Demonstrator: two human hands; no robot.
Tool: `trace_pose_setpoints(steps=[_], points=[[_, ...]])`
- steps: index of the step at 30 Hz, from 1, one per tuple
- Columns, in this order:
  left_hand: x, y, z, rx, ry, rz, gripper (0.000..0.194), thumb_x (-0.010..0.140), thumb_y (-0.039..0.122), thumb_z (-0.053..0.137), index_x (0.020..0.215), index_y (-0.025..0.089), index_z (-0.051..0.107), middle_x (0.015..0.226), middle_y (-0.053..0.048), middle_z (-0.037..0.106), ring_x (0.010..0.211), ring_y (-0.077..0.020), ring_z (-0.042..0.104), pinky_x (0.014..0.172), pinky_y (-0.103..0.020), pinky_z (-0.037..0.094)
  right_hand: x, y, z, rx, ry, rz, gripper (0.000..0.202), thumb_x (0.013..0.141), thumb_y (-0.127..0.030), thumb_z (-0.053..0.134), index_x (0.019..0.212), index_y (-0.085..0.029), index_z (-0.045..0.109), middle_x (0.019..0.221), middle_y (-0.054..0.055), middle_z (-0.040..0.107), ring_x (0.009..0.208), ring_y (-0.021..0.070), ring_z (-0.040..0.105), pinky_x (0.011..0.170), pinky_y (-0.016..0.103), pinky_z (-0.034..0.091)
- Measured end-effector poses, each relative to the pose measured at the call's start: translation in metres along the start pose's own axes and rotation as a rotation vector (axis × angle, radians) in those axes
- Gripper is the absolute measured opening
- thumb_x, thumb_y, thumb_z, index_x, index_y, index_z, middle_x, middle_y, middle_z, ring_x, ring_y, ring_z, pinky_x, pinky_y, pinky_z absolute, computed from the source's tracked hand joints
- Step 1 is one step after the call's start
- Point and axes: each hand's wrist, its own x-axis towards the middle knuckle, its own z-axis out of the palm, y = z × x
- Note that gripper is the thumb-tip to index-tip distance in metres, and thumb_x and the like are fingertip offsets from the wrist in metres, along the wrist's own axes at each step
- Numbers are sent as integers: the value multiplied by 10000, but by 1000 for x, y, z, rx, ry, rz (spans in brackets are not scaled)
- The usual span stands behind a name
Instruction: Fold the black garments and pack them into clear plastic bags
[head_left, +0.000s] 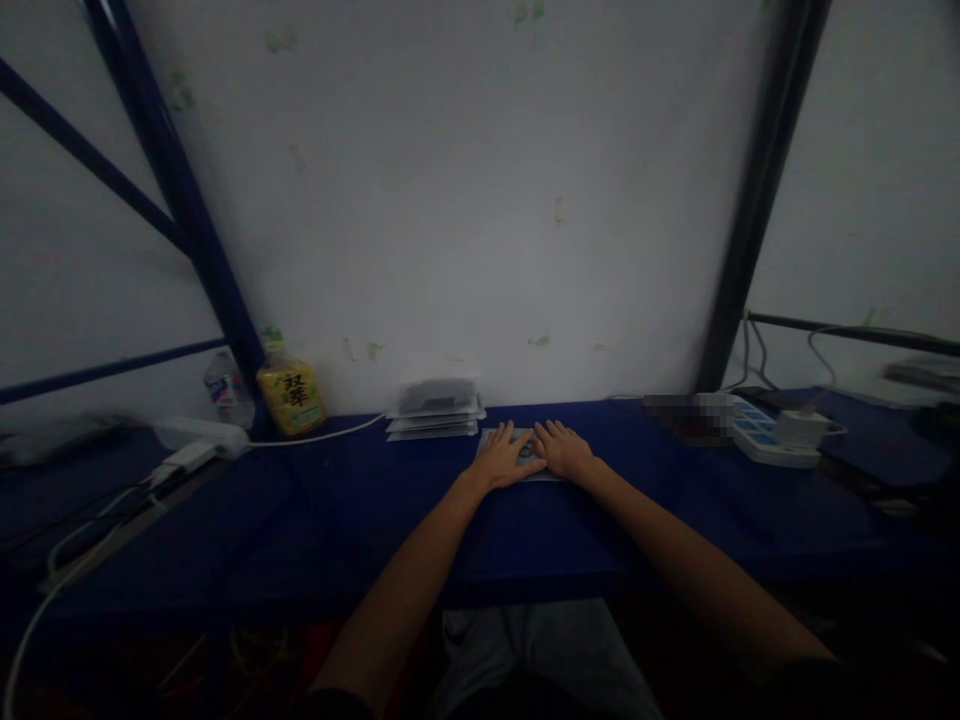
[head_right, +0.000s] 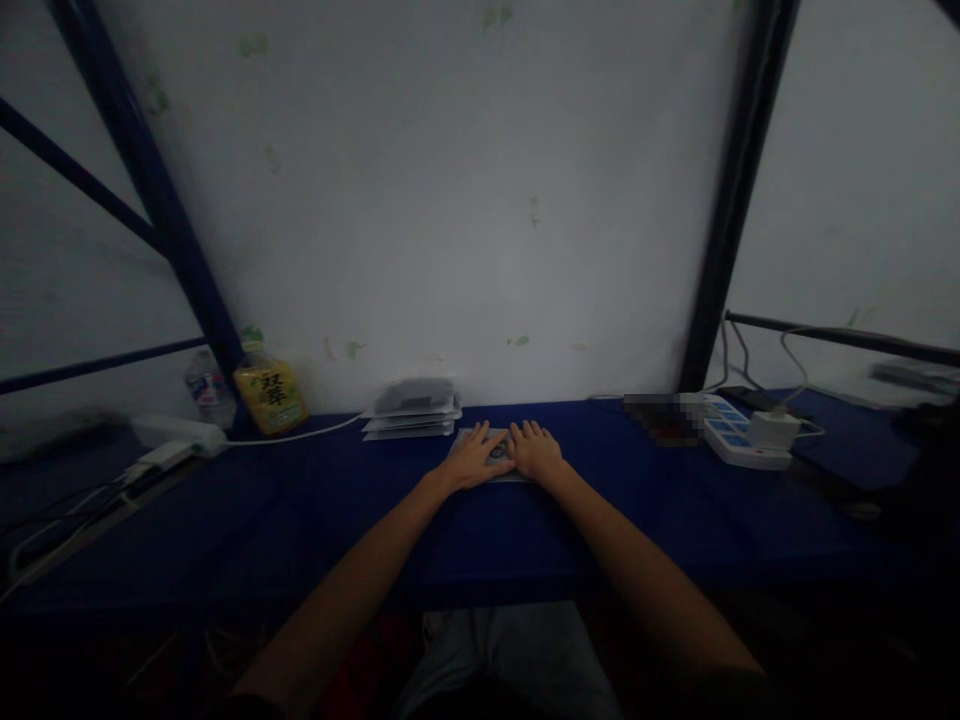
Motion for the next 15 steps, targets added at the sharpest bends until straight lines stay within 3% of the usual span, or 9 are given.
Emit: trace_pose_setpoints(steps=[3,6,11,15], points=[[0,4,3,64,146,34,643,884,645,414,1355,214,493,1422,-138,449,1337,-315,375,1093,-431,277,8,-1,-2,-44,48,91,521,981,-381,268,1437,-150,371,1447,186,412,1345,320,351,1027,485,327],[-3,10,5,86,210,43,491,927,524,421,1241,187,589,1251,-131,587,1180,-283,525,1012,-396,383,17,0,-5,-107,166,133,467,978,-334,273,1316,-117,512,1349,223,496,1277,351,407,929,497,403],[-2,13,6,72,183,20,501,898,524,457,1238,181,587,1250,-131,589,1137,-297,555,972,-407,431,33,2,-8,-121,221,26,336,937,-164,336,1095,-133,632,1128,192,618,1051,276,569,804,368,468],[15,5,14,95,163,-30,504,928,458,388,1317,168,524,1360,-135,518,1261,-301,465,1039,-427,373,45,0,-4,-97,221,94,306,934,-181,370,1081,-146,636,1077,177,633,976,240,608,782,322,476]])
